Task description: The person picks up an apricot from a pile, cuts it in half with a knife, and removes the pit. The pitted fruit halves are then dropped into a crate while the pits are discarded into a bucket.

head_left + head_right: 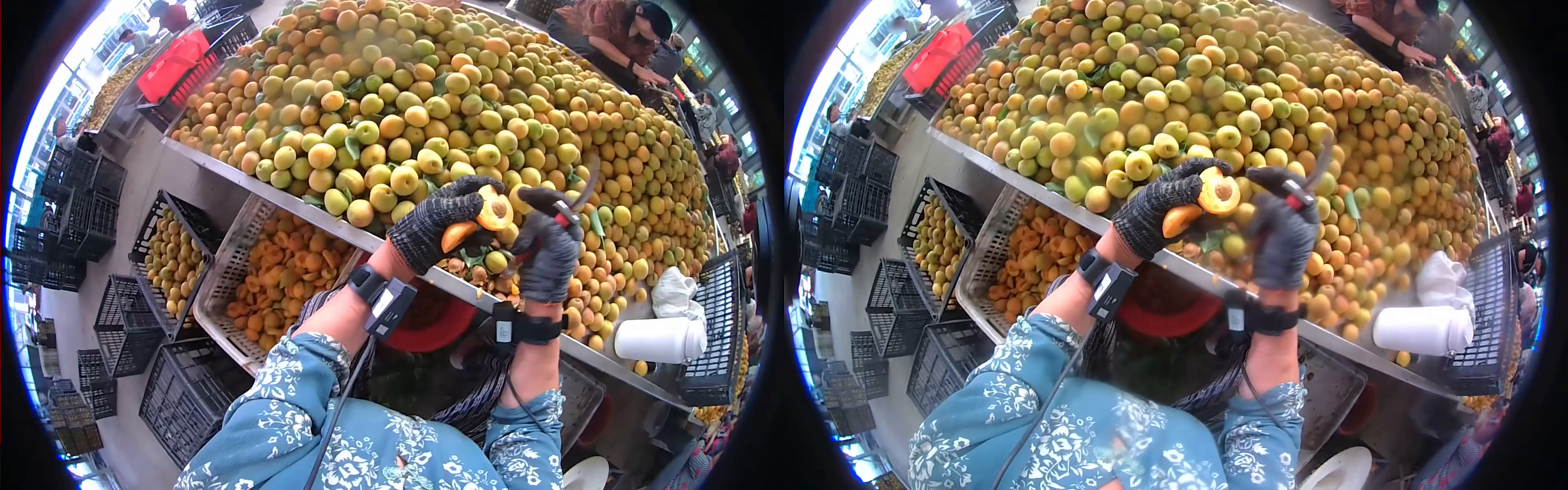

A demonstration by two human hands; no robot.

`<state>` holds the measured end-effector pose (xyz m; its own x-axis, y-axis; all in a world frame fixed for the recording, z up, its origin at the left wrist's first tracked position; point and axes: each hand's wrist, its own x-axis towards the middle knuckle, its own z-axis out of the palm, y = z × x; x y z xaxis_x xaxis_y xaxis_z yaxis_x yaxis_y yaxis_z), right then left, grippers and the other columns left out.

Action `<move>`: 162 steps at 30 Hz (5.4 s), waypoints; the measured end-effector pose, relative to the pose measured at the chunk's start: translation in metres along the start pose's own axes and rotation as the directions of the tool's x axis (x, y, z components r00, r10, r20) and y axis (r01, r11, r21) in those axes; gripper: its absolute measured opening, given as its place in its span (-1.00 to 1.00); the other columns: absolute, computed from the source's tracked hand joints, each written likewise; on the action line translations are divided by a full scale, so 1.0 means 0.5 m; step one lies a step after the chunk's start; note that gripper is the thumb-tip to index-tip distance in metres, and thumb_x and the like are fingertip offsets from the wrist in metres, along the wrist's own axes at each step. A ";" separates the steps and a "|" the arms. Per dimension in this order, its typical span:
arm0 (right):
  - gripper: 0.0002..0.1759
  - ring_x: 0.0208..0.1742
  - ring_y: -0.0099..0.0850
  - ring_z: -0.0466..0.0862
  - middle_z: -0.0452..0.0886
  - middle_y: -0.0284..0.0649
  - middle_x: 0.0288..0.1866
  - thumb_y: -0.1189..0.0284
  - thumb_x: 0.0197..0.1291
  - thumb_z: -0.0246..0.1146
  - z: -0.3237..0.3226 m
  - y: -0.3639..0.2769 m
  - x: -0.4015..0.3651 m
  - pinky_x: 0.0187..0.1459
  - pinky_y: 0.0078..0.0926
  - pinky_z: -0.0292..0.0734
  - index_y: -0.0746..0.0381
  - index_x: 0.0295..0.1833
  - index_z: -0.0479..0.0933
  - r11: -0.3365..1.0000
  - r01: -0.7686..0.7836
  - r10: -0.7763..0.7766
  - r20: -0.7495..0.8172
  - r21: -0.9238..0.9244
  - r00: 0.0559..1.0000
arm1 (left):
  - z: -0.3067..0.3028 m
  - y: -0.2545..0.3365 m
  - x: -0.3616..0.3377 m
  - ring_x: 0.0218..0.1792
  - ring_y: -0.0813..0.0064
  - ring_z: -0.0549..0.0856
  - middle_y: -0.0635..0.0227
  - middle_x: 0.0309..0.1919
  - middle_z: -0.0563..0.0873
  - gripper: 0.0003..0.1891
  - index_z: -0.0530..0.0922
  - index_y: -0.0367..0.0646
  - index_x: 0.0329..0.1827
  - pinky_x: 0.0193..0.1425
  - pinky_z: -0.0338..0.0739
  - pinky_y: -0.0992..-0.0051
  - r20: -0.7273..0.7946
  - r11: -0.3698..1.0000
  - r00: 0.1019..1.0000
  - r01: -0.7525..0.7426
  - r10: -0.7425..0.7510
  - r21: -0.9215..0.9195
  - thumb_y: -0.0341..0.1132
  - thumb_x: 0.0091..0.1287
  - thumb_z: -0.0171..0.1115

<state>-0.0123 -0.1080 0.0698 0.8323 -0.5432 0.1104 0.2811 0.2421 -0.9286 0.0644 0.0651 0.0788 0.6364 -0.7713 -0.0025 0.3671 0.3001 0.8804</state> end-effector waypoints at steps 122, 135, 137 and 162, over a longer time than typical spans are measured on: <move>-0.68 -0.78 -0.64 0.36 0.62 -0.32 -0.41 0.27 0.16 0.38 -0.011 0.025 0.048 -0.76 -0.71 0.22 0.17 -0.04 0.55 0.958 -0.267 0.255 0.119 0.105 0.960 | -0.109 0.113 -0.135 0.15 0.48 0.57 0.38 0.17 0.59 -0.37 0.50 -0.17 0.23 0.21 0.50 0.45 -0.217 0.707 0.894 -0.142 0.392 0.693 -0.49 0.02 0.49; -0.64 -0.73 -0.66 0.41 0.60 -0.40 -0.42 0.11 0.25 0.29 -0.019 0.007 0.010 -0.70 -0.74 0.25 0.16 -0.03 0.58 0.911 -0.068 0.142 0.154 -0.407 0.978 | -0.020 -0.027 0.046 0.04 0.55 0.60 0.37 0.00 0.66 -0.43 0.53 -0.25 0.20 0.18 0.52 0.51 -0.145 0.955 0.948 -0.262 0.282 0.141 -0.50 0.05 0.45; -0.58 -0.79 -0.64 0.37 0.60 -0.32 -0.45 0.12 0.25 0.28 -0.017 -0.003 0.018 -0.74 -0.69 0.23 0.25 0.02 0.56 0.834 -0.168 0.255 0.098 -0.525 0.962 | -0.030 -0.009 0.039 0.07 0.53 0.60 0.35 0.02 0.66 -0.40 0.52 -0.25 0.22 0.21 0.50 0.50 -0.150 0.944 0.946 -0.252 0.287 0.214 -0.49 0.03 0.46; -0.67 -0.31 -0.61 0.57 0.65 -0.34 -0.28 0.34 0.38 0.22 0.054 0.014 -0.047 -0.26 -0.63 0.50 0.28 0.15 0.52 0.839 0.268 -0.203 0.183 -0.474 0.962 | -0.022 -0.034 0.023 -0.07 0.54 0.62 0.41 -0.09 0.62 -0.46 0.50 -0.21 0.15 -0.01 0.58 0.55 -0.049 0.896 0.985 -0.128 0.164 0.425 -0.51 0.04 0.40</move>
<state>-0.0171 -0.0720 0.0702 0.8307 -0.4248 0.3598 0.2319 -0.3235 -0.9174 0.0731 0.0573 0.0585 0.7206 -0.6832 0.1184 -0.0406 0.1290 0.9908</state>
